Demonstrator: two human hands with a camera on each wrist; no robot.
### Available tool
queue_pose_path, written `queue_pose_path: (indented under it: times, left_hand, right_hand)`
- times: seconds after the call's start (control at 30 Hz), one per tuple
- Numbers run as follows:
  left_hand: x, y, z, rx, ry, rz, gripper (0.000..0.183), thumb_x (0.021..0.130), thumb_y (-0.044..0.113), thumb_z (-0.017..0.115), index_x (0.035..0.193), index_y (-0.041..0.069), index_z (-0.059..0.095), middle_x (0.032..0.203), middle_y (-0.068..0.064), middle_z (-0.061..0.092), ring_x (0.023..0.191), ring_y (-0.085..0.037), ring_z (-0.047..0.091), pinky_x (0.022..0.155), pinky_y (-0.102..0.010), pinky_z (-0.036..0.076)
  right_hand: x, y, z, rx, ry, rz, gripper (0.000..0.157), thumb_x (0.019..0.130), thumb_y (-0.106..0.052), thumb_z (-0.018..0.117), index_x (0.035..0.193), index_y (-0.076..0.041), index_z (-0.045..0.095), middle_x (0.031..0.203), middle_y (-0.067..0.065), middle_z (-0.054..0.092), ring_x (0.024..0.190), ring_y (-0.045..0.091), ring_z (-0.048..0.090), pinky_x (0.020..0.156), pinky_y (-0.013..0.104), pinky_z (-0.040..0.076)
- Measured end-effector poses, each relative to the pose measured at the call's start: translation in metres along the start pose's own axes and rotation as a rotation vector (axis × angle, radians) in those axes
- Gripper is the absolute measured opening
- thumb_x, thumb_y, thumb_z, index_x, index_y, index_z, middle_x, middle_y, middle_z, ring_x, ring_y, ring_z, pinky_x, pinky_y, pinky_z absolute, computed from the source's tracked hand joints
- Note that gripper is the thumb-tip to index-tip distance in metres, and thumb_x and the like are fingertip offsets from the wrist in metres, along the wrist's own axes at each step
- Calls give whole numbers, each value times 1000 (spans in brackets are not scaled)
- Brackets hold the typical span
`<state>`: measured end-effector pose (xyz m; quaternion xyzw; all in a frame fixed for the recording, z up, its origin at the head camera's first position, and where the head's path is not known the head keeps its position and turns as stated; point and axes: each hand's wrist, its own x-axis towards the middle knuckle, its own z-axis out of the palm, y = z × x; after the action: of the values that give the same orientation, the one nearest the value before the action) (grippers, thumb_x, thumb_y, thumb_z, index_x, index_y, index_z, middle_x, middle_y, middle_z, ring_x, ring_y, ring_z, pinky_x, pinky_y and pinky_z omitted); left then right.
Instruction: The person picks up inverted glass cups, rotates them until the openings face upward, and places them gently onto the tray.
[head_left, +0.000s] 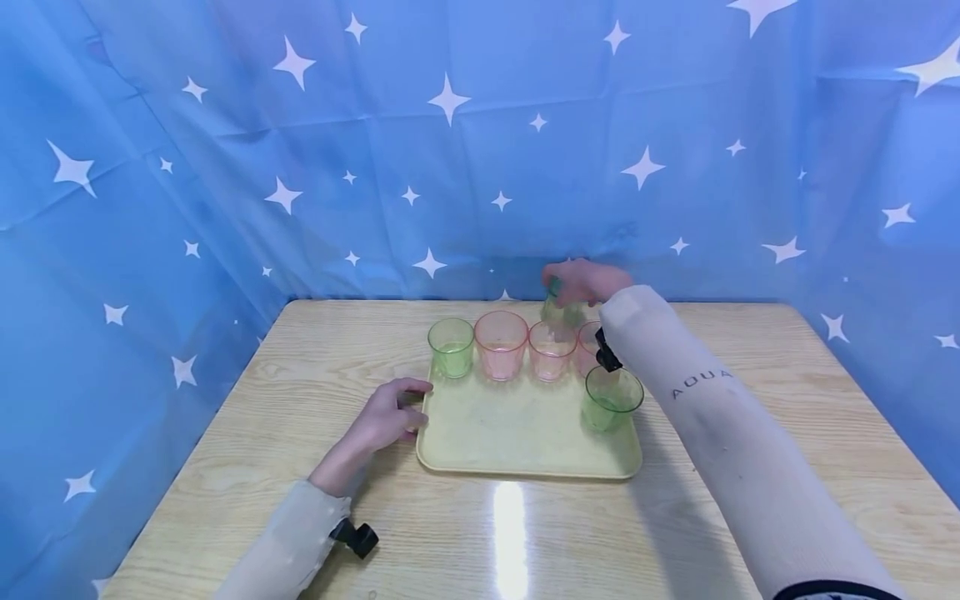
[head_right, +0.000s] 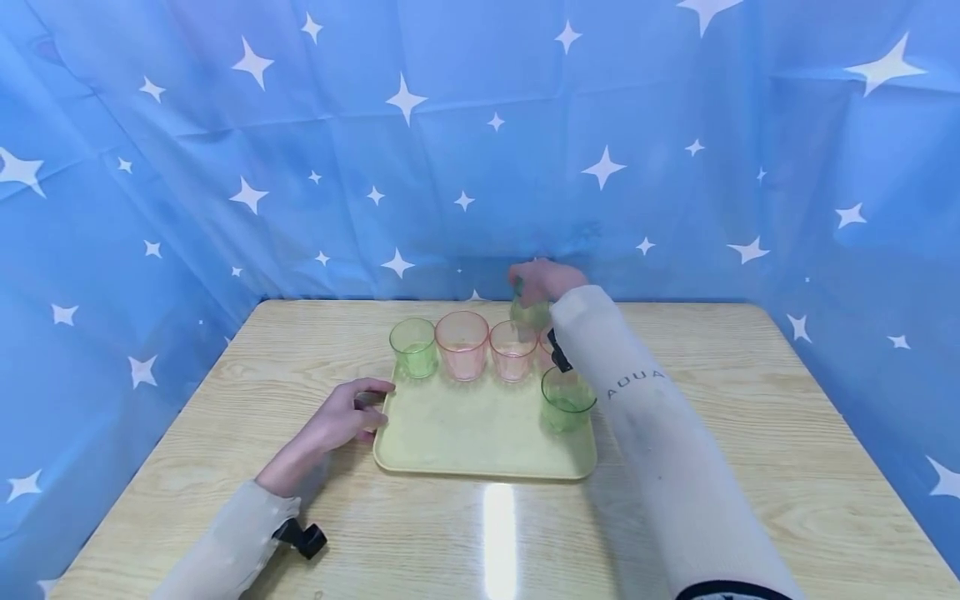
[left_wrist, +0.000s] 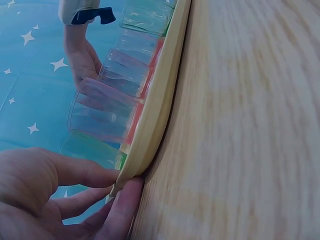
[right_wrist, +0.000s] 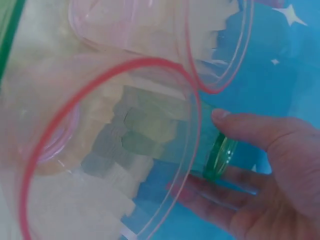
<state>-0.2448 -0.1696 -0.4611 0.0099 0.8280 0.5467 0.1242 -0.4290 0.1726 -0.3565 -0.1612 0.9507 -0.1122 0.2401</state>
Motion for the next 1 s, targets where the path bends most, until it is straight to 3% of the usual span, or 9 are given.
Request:
queue_pose_path:
  times: [0.1,0.17,0.27,0.33,0.43,0.73,1.0]
  left_hand:
    - [1,0,3,1,8,-6,53,86,-7,64,138,0,60,135,-22,60,83,-19,66,65,-36,65]
    - [3,-1,5,1,12,-11,53,86,-7,64,138,1,61,133,-21,61,83,-18,66,65,-35,65]
    - [5,-3,7,4,19,-17,52,85,-6,65,137,2,61,133,-20,61,85,-19,66,65,-35,65]
    - [5,-4,7,12,24,-22,52,86,-5,65,137,3,62,133,-20,62,87,-20,66,64,-35,65]
    - [5,-4,7,21,27,-24,52,86,-5,66,137,3,62,135,-20,61,91,-21,66,64,-35,65]
    - [2,-4,5,13,22,-23,53,87,-4,65,139,3,60,137,-21,59,89,-21,68,65,-36,65]
    - [1,-2,5,16,30,-13,53,86,-5,65,138,3,61,139,-21,58,94,-23,66,65,-36,65]
  right_hand:
    - [-2,7,2,25,-6,-4,50,103,-21,60,151,-19,46,149,21,43,92,24,53,76,40,56]
    - [-1,12,3,10,-6,-19,51,104,-20,60,153,-19,45,143,19,51,83,22,52,74,39,55]
    - [-2,18,5,-59,31,-75,50,103,-18,62,151,-16,48,141,17,56,89,24,58,80,42,54]
    - [-4,20,4,-87,72,-112,49,101,-15,65,148,-14,51,144,18,56,107,32,62,88,47,54]
    - [-12,20,0,-87,137,-143,48,99,-12,68,144,-12,54,154,21,48,138,44,48,103,57,51]
    - [-35,32,-11,53,224,-172,53,101,-13,63,152,-12,47,162,20,39,146,48,38,114,68,40]
    - [-63,45,-12,132,355,-271,54,103,-17,62,154,-12,46,154,18,49,137,44,49,111,68,43]
